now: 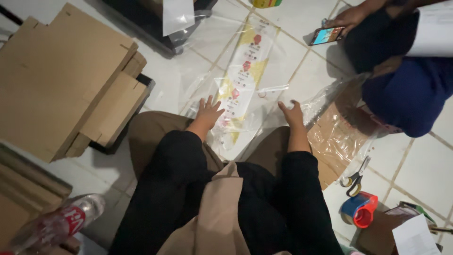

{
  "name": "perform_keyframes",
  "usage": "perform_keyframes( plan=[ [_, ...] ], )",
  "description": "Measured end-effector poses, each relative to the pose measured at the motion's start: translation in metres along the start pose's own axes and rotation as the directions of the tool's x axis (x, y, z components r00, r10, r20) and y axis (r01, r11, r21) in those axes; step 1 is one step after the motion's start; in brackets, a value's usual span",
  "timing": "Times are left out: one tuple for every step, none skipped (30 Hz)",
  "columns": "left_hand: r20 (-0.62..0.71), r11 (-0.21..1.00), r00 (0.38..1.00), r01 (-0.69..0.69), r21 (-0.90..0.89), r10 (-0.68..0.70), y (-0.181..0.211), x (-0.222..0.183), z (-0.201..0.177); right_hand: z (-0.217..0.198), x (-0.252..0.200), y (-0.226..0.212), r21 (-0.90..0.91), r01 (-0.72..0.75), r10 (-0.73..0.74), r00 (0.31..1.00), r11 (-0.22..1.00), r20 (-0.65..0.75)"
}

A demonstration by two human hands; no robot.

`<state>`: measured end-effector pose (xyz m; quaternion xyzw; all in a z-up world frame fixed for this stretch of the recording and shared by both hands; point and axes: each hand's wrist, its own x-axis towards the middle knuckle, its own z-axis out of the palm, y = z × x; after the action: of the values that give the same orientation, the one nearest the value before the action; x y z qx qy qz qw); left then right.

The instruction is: The person places stacks of brown cardboard items into clear plastic bags by hand and then sets the filled bags onto the floor.

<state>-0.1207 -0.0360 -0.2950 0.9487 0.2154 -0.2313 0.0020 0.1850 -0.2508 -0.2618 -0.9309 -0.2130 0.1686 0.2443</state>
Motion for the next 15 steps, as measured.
perform_keyframes(
  plan=[
    [-0.015, 0.999, 0.999, -0.032, -0.004, 0.032, -0.001, 0.001, -0.007, 0.004, 0.003, 0.005, 0.189, 0.026, -0.028, 1.0, 0.982, 0.008],
    [-0.022, 0.999, 0.999, -0.041, 0.001, 0.041, -0.002, 0.003, -0.013, 0.004, 0.007, 0.009, 0.368, 0.053, -0.06, 0.998, 0.928, 0.007],
    [-0.013, 1.0, 1.0, 0.008, -0.005, -0.009, -0.002, 0.002, -0.017, 0.002, 0.009, 0.012, 0.369, 0.052, -0.055, 0.998, 0.928, -0.003],
    [0.0, 0.998, 0.998, 0.06, -0.013, -0.06, -0.002, 0.001, -0.02, 0.002, 0.007, 0.014, 0.334, 0.085, -0.099, 0.995, 0.939, 0.024],
    [-0.002, 0.998, 0.999, 0.054, -0.012, -0.054, 0.0, -0.001, -0.025, 0.0, 0.003, 0.015, 0.3, 0.12, -0.142, 0.988, 0.946, 0.052],
    [0.007, 0.981, 0.981, 0.192, -0.033, -0.192, 0.0, -0.002, -0.032, -0.001, 0.001, 0.01, 0.3, 0.122, -0.143, 0.989, 0.946, 0.048],
    [0.018, 0.944, 0.945, 0.326, -0.053, -0.325, 0.0, -0.004, -0.039, -0.004, -0.002, 0.006, 0.375, 0.221, -0.192, 0.975, 0.9, -0.114],
    [0.016, 0.944, 0.946, 0.325, -0.055, -0.325, -0.001, -0.006, -0.044, -0.007, -0.005, 0.002, 0.428, 0.329, -0.226, 0.935, 0.842, -0.274],
    [0.106, 0.896, 0.911, 0.412, -0.166, -0.399, -0.004, -0.007, -0.048, -0.01, -0.009, 0.0, 0.427, 0.331, -0.227, 0.934, 0.842, -0.276],
    [0.204, 0.825, 0.865, 0.499, -0.266, -0.458, -0.006, -0.008, -0.052, -0.012, -0.011, 0.0, 0.565, 0.229, -0.139, 0.97, 0.793, -0.199],
    [0.201, 0.824, 0.866, 0.499, -0.269, -0.459, -0.006, -0.007, -0.056, -0.014, -0.012, -0.001, 0.683, 0.117, -0.06, 0.992, 0.721, -0.107],
    [0.229, 0.798, 0.867, 0.498, -0.338, -0.443, -0.005, -0.008, -0.058, -0.015, -0.014, -0.001, 0.681, 0.118, -0.06, 0.992, 0.723, -0.108],
    [0.256, 0.768, 0.868, 0.496, -0.405, -0.426, -0.003, -0.009, -0.059, -0.014, -0.016, 0.0, 0.689, 0.017, -0.057, 0.998, 0.724, 0.036],
    [0.252, 0.767, 0.869, 0.494, -0.41, -0.425, -0.003, -0.01, -0.062, -0.015, -0.014, 0.0, 0.685, -0.08, -0.056, 0.983, 0.725, 0.174],
    [0.266, 0.768, 0.868, 0.496, -0.406, -0.42, -0.002, -0.012, -0.064, -0.015, -0.014, 0.002, 0.683, -0.075, -0.058, 0.984, 0.726, 0.169]
  ],
)
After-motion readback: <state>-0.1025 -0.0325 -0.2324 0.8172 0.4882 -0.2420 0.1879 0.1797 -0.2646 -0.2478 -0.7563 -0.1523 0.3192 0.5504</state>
